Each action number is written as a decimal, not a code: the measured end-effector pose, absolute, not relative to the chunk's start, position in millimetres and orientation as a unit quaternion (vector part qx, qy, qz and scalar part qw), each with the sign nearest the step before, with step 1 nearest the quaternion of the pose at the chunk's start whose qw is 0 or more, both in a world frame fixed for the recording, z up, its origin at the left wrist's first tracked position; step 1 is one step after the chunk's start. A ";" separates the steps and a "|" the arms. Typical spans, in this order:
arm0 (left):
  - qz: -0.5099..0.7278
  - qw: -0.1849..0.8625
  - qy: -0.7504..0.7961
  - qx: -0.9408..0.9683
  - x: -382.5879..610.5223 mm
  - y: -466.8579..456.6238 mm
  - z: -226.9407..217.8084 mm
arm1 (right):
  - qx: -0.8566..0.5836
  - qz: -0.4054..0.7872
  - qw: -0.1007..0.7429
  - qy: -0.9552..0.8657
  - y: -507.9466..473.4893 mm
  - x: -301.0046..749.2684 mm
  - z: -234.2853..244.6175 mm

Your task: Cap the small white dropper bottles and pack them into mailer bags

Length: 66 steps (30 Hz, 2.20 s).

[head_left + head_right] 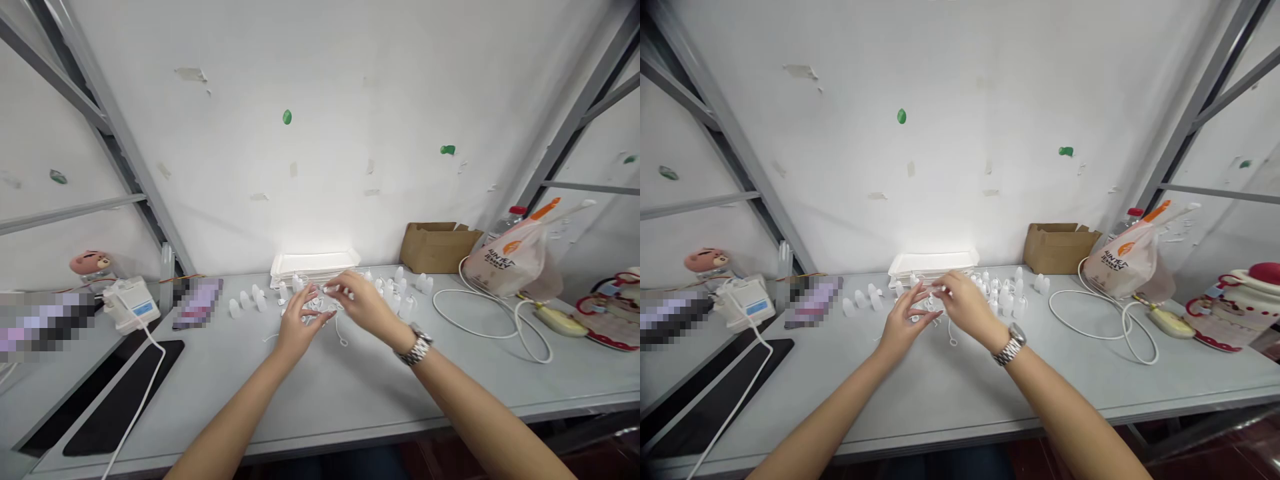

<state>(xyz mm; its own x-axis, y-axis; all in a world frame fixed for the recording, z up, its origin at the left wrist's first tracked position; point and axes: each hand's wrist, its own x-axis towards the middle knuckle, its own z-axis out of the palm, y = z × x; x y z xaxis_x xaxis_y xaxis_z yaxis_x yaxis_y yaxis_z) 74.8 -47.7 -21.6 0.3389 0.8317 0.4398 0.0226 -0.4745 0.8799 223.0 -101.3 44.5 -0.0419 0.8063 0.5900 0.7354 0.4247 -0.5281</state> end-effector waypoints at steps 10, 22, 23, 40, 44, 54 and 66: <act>0.569 0.482 0.389 0.541 61.5 -14.1 -21.9 | -0.572 0.141 0.415 -0.694 -58.9 212.6 -9.7; 0.567 0.538 0.364 0.506 63.4 -18.5 -18.0 | -0.617 0.063 0.278 -0.734 -64.3 206.6 -39.4; 0.560 0.540 0.365 0.510 63.3 -19.1 -17.4 | -0.612 0.070 0.303 -0.727 -63.6 206.9 -37.9; 0.414 0.571 0.382 0.598 71.5 -33.7 -20.9 | -0.383 0.427 0.723 -0.385 -64.2 213.0 -7.7; 0.419 0.563 0.385 0.600 72.0 -34.4 -20.4 | -0.360 0.468 0.716 -0.373 -66.8 210.9 -5.6; 0.417 0.523 0.369 0.646 69.8 -35.4 -16.6 | -0.344 0.499 0.693 -0.390 -70.5 203.5 -5.0; 0.453 0.321 0.380 0.740 65.7 -34.3 -29.2 | -0.449 0.428 0.651 -0.437 -71.3 206.6 -5.1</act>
